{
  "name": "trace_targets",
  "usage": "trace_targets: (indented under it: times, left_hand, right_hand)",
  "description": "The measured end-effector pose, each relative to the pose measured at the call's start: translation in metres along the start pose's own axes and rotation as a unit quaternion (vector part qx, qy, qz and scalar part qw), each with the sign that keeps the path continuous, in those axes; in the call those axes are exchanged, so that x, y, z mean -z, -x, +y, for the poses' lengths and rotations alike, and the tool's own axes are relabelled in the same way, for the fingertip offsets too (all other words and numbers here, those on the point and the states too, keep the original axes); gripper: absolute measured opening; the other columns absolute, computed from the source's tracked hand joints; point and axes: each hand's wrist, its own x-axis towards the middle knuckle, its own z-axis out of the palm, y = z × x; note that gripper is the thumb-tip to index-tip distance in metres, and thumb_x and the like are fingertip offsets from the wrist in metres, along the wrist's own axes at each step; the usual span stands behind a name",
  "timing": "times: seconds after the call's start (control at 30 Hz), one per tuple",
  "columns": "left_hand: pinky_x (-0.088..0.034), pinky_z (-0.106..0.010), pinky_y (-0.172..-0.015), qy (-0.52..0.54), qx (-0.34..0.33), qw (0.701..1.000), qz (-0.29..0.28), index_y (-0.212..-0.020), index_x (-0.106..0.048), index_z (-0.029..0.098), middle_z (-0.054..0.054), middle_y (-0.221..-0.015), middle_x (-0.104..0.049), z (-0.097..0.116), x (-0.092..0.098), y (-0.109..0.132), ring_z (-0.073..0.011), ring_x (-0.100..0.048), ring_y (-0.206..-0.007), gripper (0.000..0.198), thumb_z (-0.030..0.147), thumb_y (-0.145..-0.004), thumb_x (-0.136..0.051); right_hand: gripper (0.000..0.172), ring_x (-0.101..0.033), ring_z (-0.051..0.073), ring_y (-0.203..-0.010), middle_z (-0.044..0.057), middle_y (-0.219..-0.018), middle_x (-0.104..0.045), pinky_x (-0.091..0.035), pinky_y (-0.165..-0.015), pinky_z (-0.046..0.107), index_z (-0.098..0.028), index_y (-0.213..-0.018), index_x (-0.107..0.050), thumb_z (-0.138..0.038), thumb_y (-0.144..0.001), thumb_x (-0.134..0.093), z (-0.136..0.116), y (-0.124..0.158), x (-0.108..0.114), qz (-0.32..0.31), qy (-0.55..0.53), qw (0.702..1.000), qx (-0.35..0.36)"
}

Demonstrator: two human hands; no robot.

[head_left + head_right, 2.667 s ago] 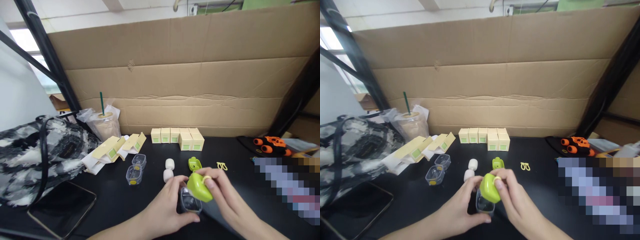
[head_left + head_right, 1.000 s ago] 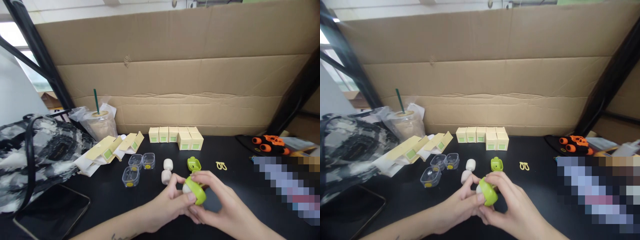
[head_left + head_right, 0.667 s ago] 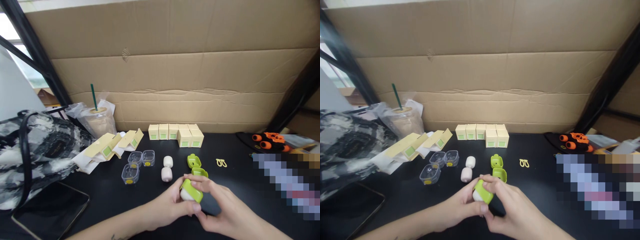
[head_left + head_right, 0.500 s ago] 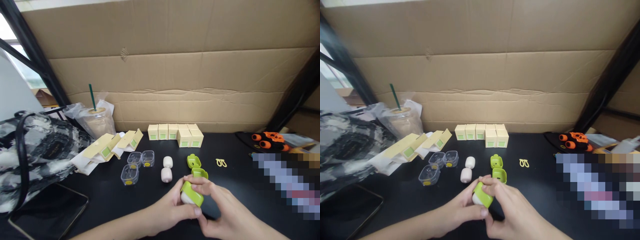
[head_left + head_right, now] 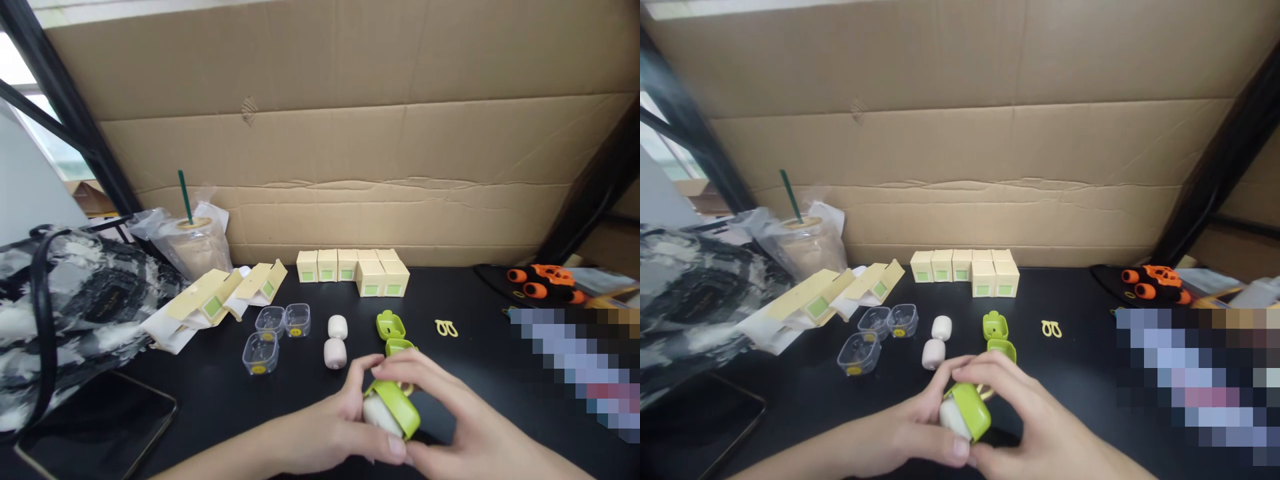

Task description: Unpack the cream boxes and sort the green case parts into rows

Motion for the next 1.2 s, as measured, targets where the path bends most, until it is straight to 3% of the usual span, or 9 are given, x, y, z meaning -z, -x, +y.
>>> trace_targets:
  times: [0.1,0.17,0.23,0.3,0.37,0.5,0.7,0.93,1.2]
  left_hand:
    - [-0.034,-0.024,-0.066,-0.021,0.021,1.0,-0.001,-0.124,-0.019,0.023,0.003,-0.089,-0.052,0.015,0.002,0.009,-0.0082,-0.048,-0.071,0.076,0.02,-0.068,-0.071]
    - [-0.032,-0.022,-0.059,-0.074,-0.02,0.997,0.024,-0.11,-0.025,0.023,0.006,-0.078,-0.05,0.023,0.005,0.013,-0.006,-0.044,-0.061,0.057,0.021,-0.071,-0.067]
    - [-0.033,-0.022,-0.057,-0.169,-0.083,0.978,0.085,-0.097,-0.028,0.023,0.007,-0.072,-0.049,0.032,0.009,0.014,-0.0065,-0.046,-0.059,0.045,0.019,-0.071,-0.064]
    - [-0.038,-0.024,-0.058,-0.27,-0.144,0.938,0.16,-0.091,-0.031,0.023,0.005,-0.073,-0.052,0.041,0.015,0.009,-0.0099,-0.052,-0.063,0.039,0.018,-0.07,-0.063]
    - [-0.044,-0.027,-0.063,-0.38,-0.185,0.88,0.218,-0.091,-0.037,0.021,0.0,-0.08,-0.057,0.051,0.019,0.0,-0.0138,-0.057,-0.07,0.033,0.019,-0.069,-0.062]
    - [-0.047,-0.032,-0.076,-0.596,-0.17,0.748,0.239,-0.095,-0.055,0.018,-0.005,-0.095,-0.06,0.067,0.026,-0.028,-0.0192,-0.058,-0.084,0.032,0.023,-0.065,-0.065]
    - [-0.04,-0.044,-0.083,-0.699,-0.117,0.677,0.198,-0.082,-0.068,0.019,-0.006,-0.077,-0.066,0.065,0.037,-0.047,-0.0306,-0.056,-0.088,0.022,0.029,-0.062,-0.067]
    - [-0.043,-0.041,-0.081,-0.732,-0.075,0.652,0.182,-0.101,-0.066,0.018,-0.009,-0.092,-0.069,0.058,0.047,-0.045,-0.0309,-0.058,-0.091,0.037,0.031,-0.068,-0.062]
    - [-0.045,-0.041,-0.082,-0.707,-0.049,0.679,0.192,-0.108,-0.063,0.018,-0.009,-0.099,-0.068,0.054,0.05,-0.045,-0.0302,-0.06,-0.094,0.04,0.032,-0.071,-0.063]
  right_hand:
    - [0.05,-0.062,0.024,-0.103,0.005,-0.111,-0.062,-0.055,-0.083,0.033,-0.031,-0.116,-0.054,-0.02,-0.071,-0.072,-0.001,-0.002,0.003,0.067,-0.074,0.995,-0.032]
    - [0.045,-0.065,0.023,-0.094,0.006,-0.105,-0.064,-0.056,-0.077,0.031,-0.03,-0.114,-0.054,-0.027,-0.073,-0.072,0.0,-0.004,0.005,0.148,-0.12,0.979,-0.068]
    - [0.042,-0.066,0.022,-0.089,0.006,-0.102,-0.065,-0.056,-0.074,0.03,-0.03,-0.113,-0.054,-0.032,-0.075,-0.071,0.003,-0.007,0.008,0.208,-0.142,0.964,-0.083]
    - [0.038,-0.066,0.021,-0.086,0.005,-0.1,-0.065,-0.056,-0.071,0.029,-0.031,-0.112,-0.055,-0.034,-0.077,-0.069,0.005,-0.01,0.011,0.229,-0.147,0.959,-0.078]
    - [0.035,-0.066,0.019,-0.082,0.004,-0.096,-0.066,-0.057,-0.067,0.027,-0.032,-0.111,-0.056,-0.035,-0.078,-0.068,0.006,-0.012,0.014,0.23,-0.152,0.959,-0.068]
    - [0.034,-0.066,0.019,-0.086,0.003,-0.099,-0.066,-0.055,-0.07,0.025,-0.033,-0.11,-0.058,-0.034,-0.077,-0.069,0.004,-0.013,0.015,0.226,-0.168,0.958,-0.06]
    - [0.04,-0.064,0.019,-0.085,0.003,-0.102,-0.064,-0.053,-0.076,0.027,-0.031,-0.113,-0.055,-0.038,-0.076,-0.069,0.0,-0.009,0.007,0.212,-0.205,0.95,-0.097]
    - [0.039,-0.064,0.019,-0.089,0.004,-0.108,-0.062,-0.053,-0.076,0.028,-0.031,-0.114,-0.053,-0.036,-0.078,-0.067,0.004,-0.008,0.008,0.15,-0.197,0.966,-0.074]
    - [0.04,-0.063,0.017,-0.089,0.002,-0.105,-0.061,-0.051,-0.079,0.026,-0.035,-0.117,-0.05,-0.035,-0.08,-0.066,0.01,-0.006,0.008,0.13,-0.203,0.967,-0.079]
